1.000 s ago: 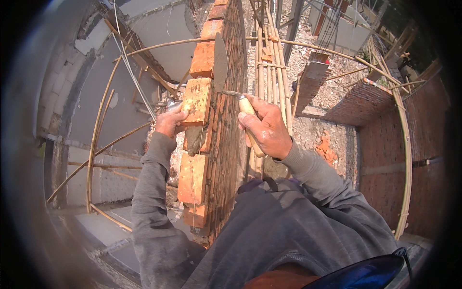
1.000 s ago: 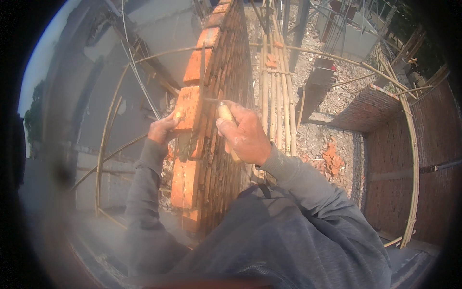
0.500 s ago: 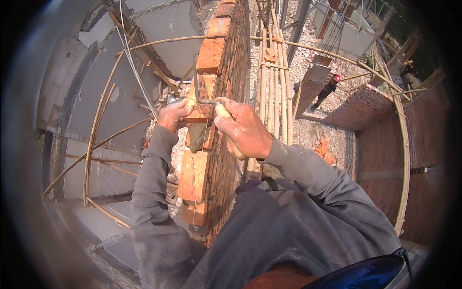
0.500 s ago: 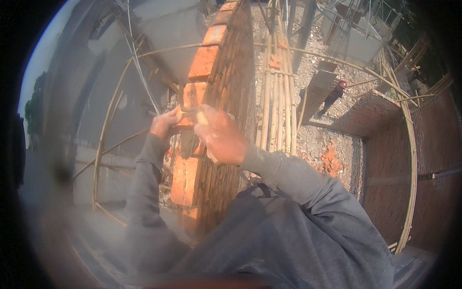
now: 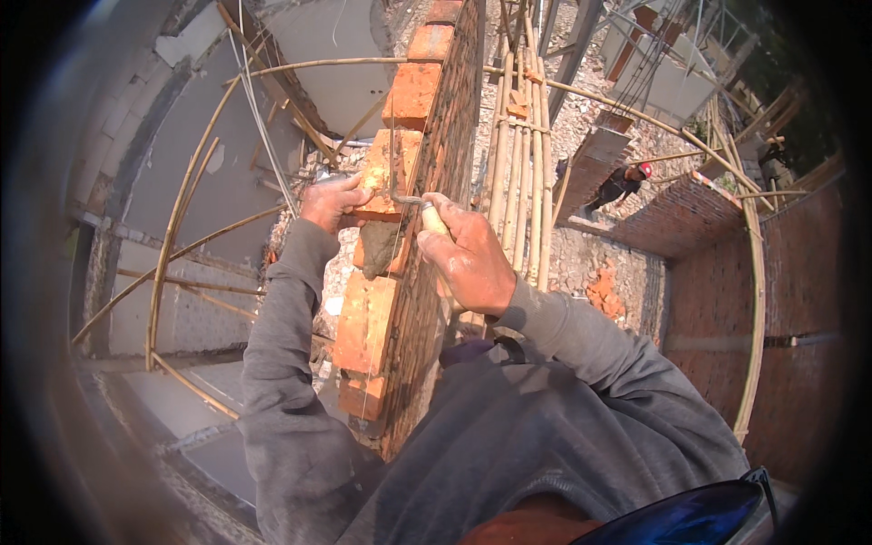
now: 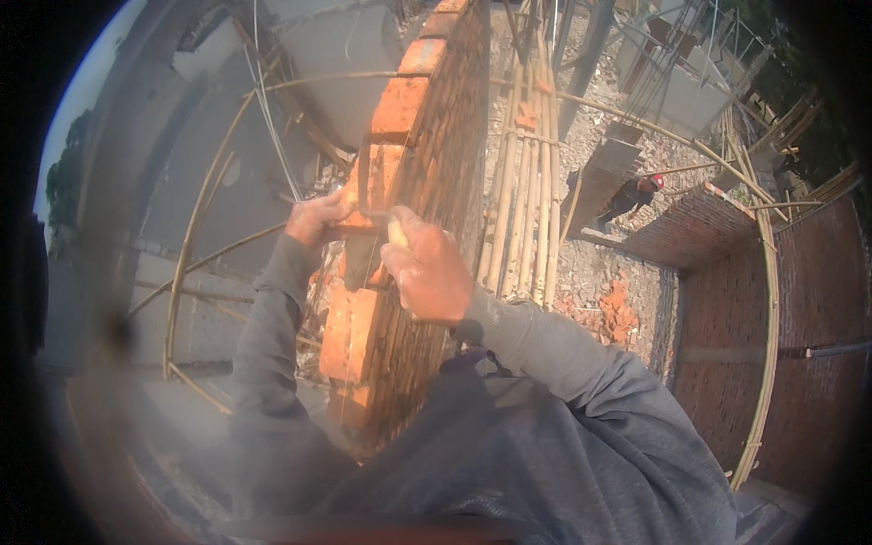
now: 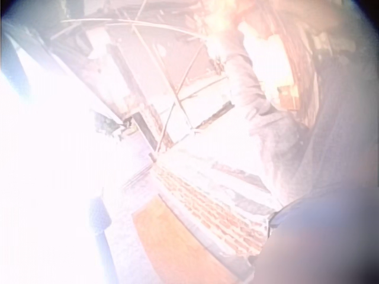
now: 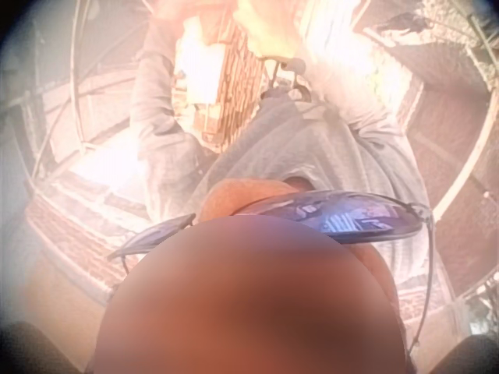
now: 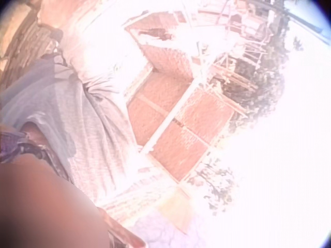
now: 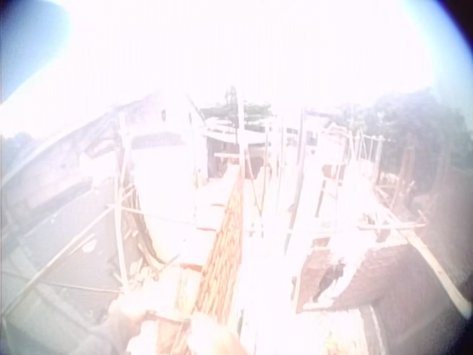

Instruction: The person scoops mortar from a pan with a trowel, applies it to the top of a brick wall, places a brick, and taps it into position. The person repeats this process, adding bricks and mortar to extend the wall.

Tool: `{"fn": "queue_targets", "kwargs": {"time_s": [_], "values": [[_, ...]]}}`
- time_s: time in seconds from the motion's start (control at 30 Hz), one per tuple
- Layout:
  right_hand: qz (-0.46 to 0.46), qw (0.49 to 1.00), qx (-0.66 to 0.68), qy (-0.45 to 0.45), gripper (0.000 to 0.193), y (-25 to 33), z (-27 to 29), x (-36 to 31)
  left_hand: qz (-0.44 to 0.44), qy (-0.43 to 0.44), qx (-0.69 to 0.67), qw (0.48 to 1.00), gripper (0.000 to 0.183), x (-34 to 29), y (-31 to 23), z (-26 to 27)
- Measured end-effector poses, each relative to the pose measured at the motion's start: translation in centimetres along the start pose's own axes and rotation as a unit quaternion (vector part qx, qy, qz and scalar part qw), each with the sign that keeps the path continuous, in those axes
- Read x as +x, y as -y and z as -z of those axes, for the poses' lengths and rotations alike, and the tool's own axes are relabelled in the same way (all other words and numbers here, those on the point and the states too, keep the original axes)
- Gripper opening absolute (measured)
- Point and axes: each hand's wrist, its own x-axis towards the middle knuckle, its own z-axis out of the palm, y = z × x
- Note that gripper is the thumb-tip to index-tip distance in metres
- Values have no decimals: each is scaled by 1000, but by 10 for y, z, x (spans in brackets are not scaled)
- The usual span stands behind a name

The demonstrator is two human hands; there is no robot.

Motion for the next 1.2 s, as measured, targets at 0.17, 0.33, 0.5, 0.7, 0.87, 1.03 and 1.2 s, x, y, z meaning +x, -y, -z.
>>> {"fn": "queue_targets", "kwargs": {"time_s": [0.17, 0.33, 0.5, 0.7, 0.87, 1.03, 1.2], "values": [[8, 998, 48, -50, 42, -6, 26, -11, -10, 6, -9, 1000, 53, 0, 1, -2], [-29, 990, 4, -140, 21, -69, 59, -17, -30, -7, 86, 996, 63, 8, 0, -4], [0, 970, -188, -154, 26, -149, 18, 0, -92, 34, -20, 995, 90, 35, 2, -22], [-135, 941, -282, 126, 50, -182, -65, -63, -70, 140, -133, 979, 88, 44, 15, -24], [-172, 949, -252, 80, 41, -222, -12, -116, -48, 85, -107, 989, 102, 43, 17, -23], [-144, 971, -185, -38, 53, -188, 122, -72, -3, 4, -78, 997, 109, 18, 12, -2], [113, 814, -564, -81, 51, -56, 219, 63, -12, -50, -34, 998, 90, -39, 1, 55]]}}
